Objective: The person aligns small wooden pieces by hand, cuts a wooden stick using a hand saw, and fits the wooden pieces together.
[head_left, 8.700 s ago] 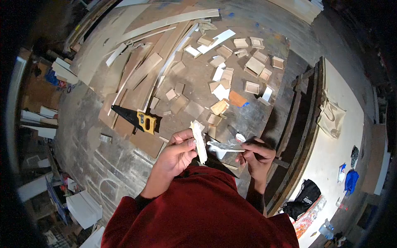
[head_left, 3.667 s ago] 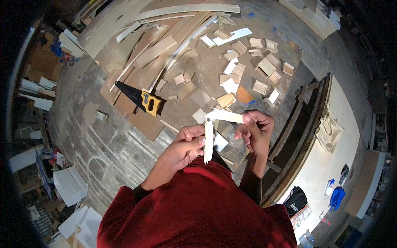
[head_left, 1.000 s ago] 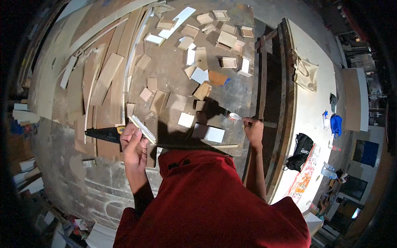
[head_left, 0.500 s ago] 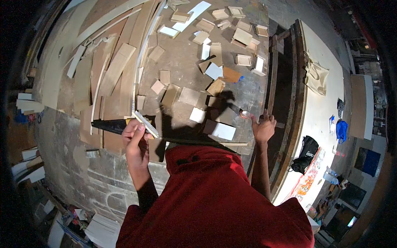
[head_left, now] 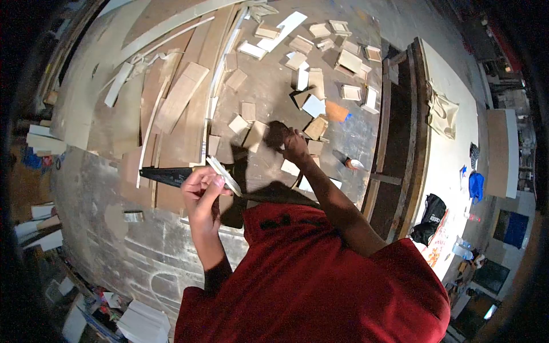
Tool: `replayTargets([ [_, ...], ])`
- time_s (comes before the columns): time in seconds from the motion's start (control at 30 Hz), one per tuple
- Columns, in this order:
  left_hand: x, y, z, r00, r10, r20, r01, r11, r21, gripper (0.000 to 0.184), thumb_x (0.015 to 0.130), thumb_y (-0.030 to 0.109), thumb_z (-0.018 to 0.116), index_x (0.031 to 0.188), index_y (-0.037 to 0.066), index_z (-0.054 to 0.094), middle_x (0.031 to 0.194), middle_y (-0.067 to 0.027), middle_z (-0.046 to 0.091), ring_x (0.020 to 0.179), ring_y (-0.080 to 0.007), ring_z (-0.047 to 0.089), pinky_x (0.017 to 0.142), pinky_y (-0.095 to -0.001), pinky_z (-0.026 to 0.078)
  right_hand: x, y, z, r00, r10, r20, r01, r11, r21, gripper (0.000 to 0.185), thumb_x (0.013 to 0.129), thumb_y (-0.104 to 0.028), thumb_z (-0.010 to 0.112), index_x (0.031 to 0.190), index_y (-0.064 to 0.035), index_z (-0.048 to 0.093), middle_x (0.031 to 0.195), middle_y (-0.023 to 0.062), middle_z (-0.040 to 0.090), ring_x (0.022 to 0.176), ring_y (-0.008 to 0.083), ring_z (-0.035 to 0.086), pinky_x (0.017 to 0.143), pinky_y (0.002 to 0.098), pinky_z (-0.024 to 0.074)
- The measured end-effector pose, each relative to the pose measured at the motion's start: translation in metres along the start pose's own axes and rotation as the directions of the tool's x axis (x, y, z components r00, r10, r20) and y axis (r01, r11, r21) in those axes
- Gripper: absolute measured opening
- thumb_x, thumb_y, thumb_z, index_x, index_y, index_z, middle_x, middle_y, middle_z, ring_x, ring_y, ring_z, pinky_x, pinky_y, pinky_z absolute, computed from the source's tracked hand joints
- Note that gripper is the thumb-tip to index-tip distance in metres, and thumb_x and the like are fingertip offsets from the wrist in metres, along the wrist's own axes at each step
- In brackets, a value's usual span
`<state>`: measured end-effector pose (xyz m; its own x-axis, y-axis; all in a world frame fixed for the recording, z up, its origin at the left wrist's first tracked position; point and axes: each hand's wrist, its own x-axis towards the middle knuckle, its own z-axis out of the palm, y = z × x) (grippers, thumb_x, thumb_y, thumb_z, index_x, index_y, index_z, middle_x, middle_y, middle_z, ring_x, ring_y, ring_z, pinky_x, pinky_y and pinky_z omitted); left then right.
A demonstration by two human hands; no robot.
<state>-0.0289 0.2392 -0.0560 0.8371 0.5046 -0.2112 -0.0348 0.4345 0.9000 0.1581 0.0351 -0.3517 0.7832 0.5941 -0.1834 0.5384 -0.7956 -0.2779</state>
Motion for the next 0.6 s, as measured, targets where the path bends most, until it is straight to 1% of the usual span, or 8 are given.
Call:
replayTargets([
  [0.13, -0.005, -0.006, -0.006, 0.998, -0.008, -0.064, 0.005, 0.999, -0.051, 0.014, 0.086, 0.007, 0.07, 0.096, -0.001, 0.066, 0.083, -0.0051, 0.067, 0.069, -0.0094, 0.063, 0.062, -0.0235, 0.055, -0.003, 0.002, -0.003, 0.999, -0.042, -0.005, 0.042, 0.997, -0.059, 0.065, 0.073, -0.03, 0.079, 0.126, -0.0019, 0.053, 0.126, 0.0234, 0.048, 0.119, 0.0401, 0.047, 0.095, 0.0503, 0.048],
  [0.2, -0.006, -0.007, -0.003, 0.997, -0.015, -0.072, 0.012, 0.999, -0.031, 0.014, 0.086, 0.008, 0.07, 0.096, -0.001, 0.067, 0.083, -0.005, 0.067, 0.069, -0.0091, 0.063, 0.063, -0.0232, 0.055, -0.005, 0.005, -0.007, 0.993, -0.053, -0.102, 0.05, 0.998, -0.038, 0.069, 0.073, -0.035, 0.079, 0.127, -0.0016, 0.053, 0.125, 0.0227, 0.048, 0.119, 0.0403, 0.047, 0.095, 0.052, 0.047],
  [0.27, -0.004, -0.012, -0.001, 0.997, -0.047, -0.06, 0.047, 0.999, -0.004, 0.015, 0.086, 0.008, 0.071, 0.097, -0.001, 0.067, 0.084, -0.0052, 0.068, 0.07, -0.009, 0.063, 0.063, -0.0231, 0.055, 0.007, 0.037, 0.047, 0.994, -0.09, -0.056, 0.081, 0.985, -0.153, 0.077, 0.07, -0.037, 0.08, 0.131, -0.0015, 0.05, 0.132, 0.0234, 0.046, 0.123, 0.0408, 0.045, 0.098, 0.0507, 0.0465],
  [0.4, -0.004, -0.011, 0.009, 1.0, -0.029, -0.008, 0.029, 0.999, 0.016, 0.015, 0.087, 0.008, 0.07, 0.098, -0.002, 0.067, 0.084, -0.0055, 0.067, 0.071, -0.0093, 0.064, 0.064, -0.0234, 0.056, 0.002, 0.017, -0.002, 1.0, -0.03, 0.007, 0.03, 0.998, -0.047, 0.073, 0.072, -0.03, 0.077, 0.132, 0.0001, 0.048, 0.135, 0.0277, 0.048, 0.122, 0.0458, 0.05, 0.101, 0.0514, 0.0462],
  [0.47, -0.006, -0.007, 0.015, 0.999, -0.027, -0.021, 0.028, 0.999, 0.028, 0.015, 0.087, 0.006, 0.07, 0.098, -0.003, 0.066, 0.084, -0.0053, 0.067, 0.071, -0.0096, 0.064, 0.064, -0.0239, 0.056, 0.008, 0.029, 0.016, 0.993, -0.018, -0.113, 0.014, 0.999, -0.04, 0.068, 0.074, -0.023, 0.074, 0.132, 0.0005, 0.048, 0.126, 0.0273, 0.052, 0.11, 0.0464, 0.058, 0.092, 0.0509, 0.0508],
  [0.5, -0.007, -0.006, 0.019, 1.0, -0.019, -0.021, 0.019, 0.999, 0.035, 0.015, 0.087, 0.006, 0.07, 0.098, -0.003, 0.066, 0.084, -0.0053, 0.067, 0.071, -0.0096, 0.064, 0.064, -0.0239, 0.056, 0.007, 0.024, -0.008, 0.998, 0.062, -0.021, -0.057, 0.982, 0.178, 0.037, 0.075, -0.027, 0.072, 0.102, -0.003, 0.061, 0.115, 0.0233, 0.061, 0.105, 0.0409, 0.062, 0.087, 0.0502, 0.0523],
  [0.53, -0.009, -0.005, 0.023, 1.0, -0.007, -0.025, 0.008, 0.999, 0.043, 0.014, 0.087, 0.006, 0.07, 0.098, -0.003, 0.066, 0.084, -0.0053, 0.067, 0.072, -0.0097, 0.064, 0.064, -0.0244, 0.057, 0.004, 0.023, -0.02, 0.998, 0.057, -0.028, -0.051, 0.982, 0.183, 0.037, 0.075, -0.027, 0.072, 0.102, -0.003, 0.061, 0.115, 0.0233, 0.061, 0.105, 0.0409, 0.062, 0.087, 0.0502, 0.0523],
  [0.6, -0.014, -0.005, 0.03, 0.999, 0.01, -0.033, -0.008, 0.998, 0.055, 0.014, 0.087, 0.005, 0.07, 0.099, -0.003, 0.066, 0.084, -0.0053, 0.067, 0.072, -0.0099, 0.064, 0.065, -0.0248, 0.057, -0.007, 0.03, -0.033, 0.998, 0.054, 0.033, -0.062, 0.917, 0.394, 0.038, 0.072, -0.025, 0.075, 0.099, -0.002, 0.063, 0.103, 0.0231, 0.065, 0.096, 0.0402, 0.065, 0.082, 0.0469, 0.0538],
])
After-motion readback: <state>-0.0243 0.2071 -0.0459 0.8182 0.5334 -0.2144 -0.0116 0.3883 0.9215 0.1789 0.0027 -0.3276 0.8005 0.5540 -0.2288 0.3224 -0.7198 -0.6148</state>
